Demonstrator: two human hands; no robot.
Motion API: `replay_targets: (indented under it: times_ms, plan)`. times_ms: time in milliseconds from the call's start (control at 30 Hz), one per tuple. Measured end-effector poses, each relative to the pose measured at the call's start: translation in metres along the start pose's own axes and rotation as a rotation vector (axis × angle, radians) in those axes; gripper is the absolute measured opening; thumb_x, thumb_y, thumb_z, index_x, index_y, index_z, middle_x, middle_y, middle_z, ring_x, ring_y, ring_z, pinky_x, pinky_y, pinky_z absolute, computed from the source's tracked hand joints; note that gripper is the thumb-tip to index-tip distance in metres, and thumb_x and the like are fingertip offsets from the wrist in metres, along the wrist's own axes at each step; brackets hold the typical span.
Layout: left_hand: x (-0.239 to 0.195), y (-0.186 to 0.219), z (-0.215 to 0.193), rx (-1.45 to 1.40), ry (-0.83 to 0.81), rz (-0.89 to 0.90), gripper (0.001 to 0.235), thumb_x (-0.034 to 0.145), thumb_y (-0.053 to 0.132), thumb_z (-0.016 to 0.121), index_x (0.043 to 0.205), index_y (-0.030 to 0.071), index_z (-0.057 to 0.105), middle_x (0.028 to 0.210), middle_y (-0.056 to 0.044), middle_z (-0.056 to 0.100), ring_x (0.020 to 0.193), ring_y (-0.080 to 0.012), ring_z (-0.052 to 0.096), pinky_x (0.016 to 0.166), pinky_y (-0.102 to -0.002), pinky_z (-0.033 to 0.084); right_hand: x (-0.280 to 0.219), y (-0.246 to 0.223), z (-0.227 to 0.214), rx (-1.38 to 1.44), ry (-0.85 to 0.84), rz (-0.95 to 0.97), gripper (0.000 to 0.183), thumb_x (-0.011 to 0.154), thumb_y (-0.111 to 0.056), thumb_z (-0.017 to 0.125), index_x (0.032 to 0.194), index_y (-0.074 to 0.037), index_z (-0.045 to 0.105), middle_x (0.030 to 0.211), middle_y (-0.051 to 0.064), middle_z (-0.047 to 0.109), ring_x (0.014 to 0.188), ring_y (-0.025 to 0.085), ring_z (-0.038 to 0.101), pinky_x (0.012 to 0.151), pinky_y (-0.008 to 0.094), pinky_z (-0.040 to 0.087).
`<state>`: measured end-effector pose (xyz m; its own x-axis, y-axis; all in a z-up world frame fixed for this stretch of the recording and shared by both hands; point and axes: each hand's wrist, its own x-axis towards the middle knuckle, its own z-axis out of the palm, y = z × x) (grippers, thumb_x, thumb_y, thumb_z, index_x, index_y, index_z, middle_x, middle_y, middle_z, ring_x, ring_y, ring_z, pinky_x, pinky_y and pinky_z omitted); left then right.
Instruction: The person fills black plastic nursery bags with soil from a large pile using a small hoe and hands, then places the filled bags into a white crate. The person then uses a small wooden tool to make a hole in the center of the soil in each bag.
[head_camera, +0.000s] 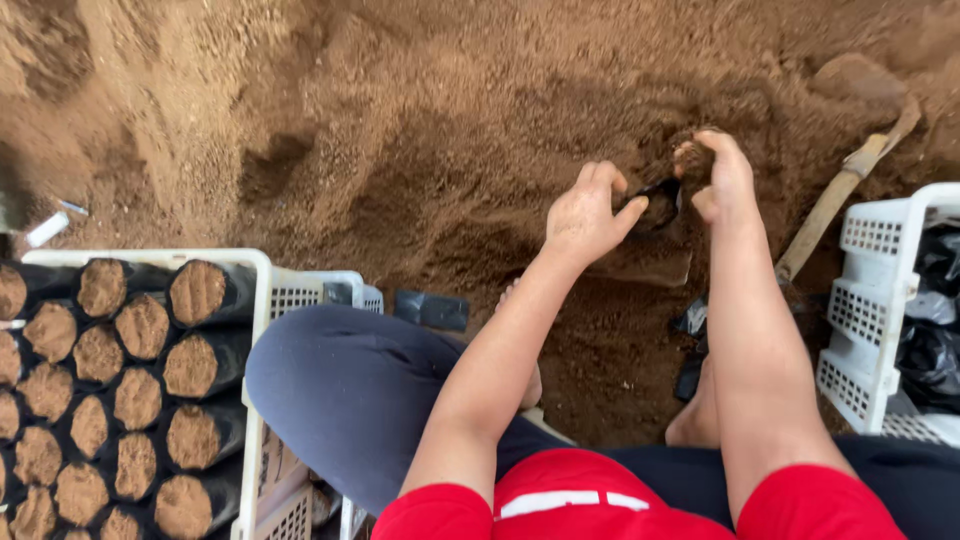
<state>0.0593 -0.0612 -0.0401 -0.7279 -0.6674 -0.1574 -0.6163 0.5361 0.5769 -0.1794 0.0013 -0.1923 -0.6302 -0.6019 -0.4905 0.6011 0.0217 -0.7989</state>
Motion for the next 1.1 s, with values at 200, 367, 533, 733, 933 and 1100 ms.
replay_targets:
  times_ms: [200,367,533,733,933,1100]
  plan:
    - [0.005,-0.001,0.012,0.039,0.014,0.03,0.039,0.092,0.047,0.067,0.103,0.01,0.061,0.107,-0.009,0.065,0.092,-0.0274,0.069,0.078,-0.042,0.056,-0.071,-0.035,0.04,0.293,-0.184,-0.192,0.037,0.109,-0.036,0.056,0.08,-0.015,0.048,0.079,0.002,0.053,0.079,0.02,0.06,0.074,0.043,0.052]
    - [0.001,-0.002,0.017,0.082,-0.058,0.009,0.03,0.096,0.038,0.064,0.098,0.008,0.063,0.101,-0.012,0.065,0.086,-0.0294,0.069,0.076,-0.042,0.056,-0.11,-0.041,0.055,0.161,-0.281,-0.243,0.037,0.112,-0.033,0.057,0.083,-0.013,0.047,0.082,0.003,0.051,0.082,0.024,0.056,0.085,0.05,0.054]
    - [0.011,-0.011,0.015,0.067,0.059,0.096,0.03,0.098,0.038,0.062,0.092,0.01,0.069,0.102,-0.01,0.069,0.092,-0.0295,0.069,0.083,-0.042,0.056,-0.153,-0.086,0.049,-0.989,-0.152,-0.637,0.025,0.099,-0.027,0.061,0.104,-0.005,0.071,0.106,0.009,0.07,0.104,0.028,0.065,0.095,0.047,0.051]
    - [0.03,-0.028,0.03,-0.077,-0.164,0.016,0.036,0.1,0.039,0.047,0.104,0.013,0.072,0.11,-0.009,0.069,0.098,-0.0289,0.067,0.088,-0.044,0.053,-0.172,-0.05,0.081,-1.952,-0.357,-0.747,0.031,0.074,-0.031,0.077,0.095,-0.009,0.078,0.094,0.012,0.074,0.094,0.03,0.069,0.101,0.054,0.039]
    - [0.031,-0.037,0.053,-0.569,0.03,-0.198,0.051,0.105,0.049,0.045,0.11,0.002,0.065,0.11,-0.016,0.07,0.104,-0.0286,0.067,0.097,-0.047,0.052,-0.156,-0.029,0.068,-1.864,-0.155,-0.962,0.026,0.093,-0.032,0.071,0.081,-0.01,0.076,0.077,0.008,0.071,0.079,0.027,0.069,0.097,0.046,0.044]
    - [0.032,-0.017,0.057,-1.573,-0.219,-0.53,0.048,0.104,0.056,0.039,0.12,0.015,0.059,0.113,-0.008,0.066,0.107,-0.0223,0.064,0.096,-0.047,0.051,-0.181,-0.074,0.054,-1.304,-0.214,-0.934,0.029,0.097,-0.031,0.072,0.099,-0.002,0.076,0.084,0.014,0.067,0.077,0.03,0.064,0.072,0.039,0.051]
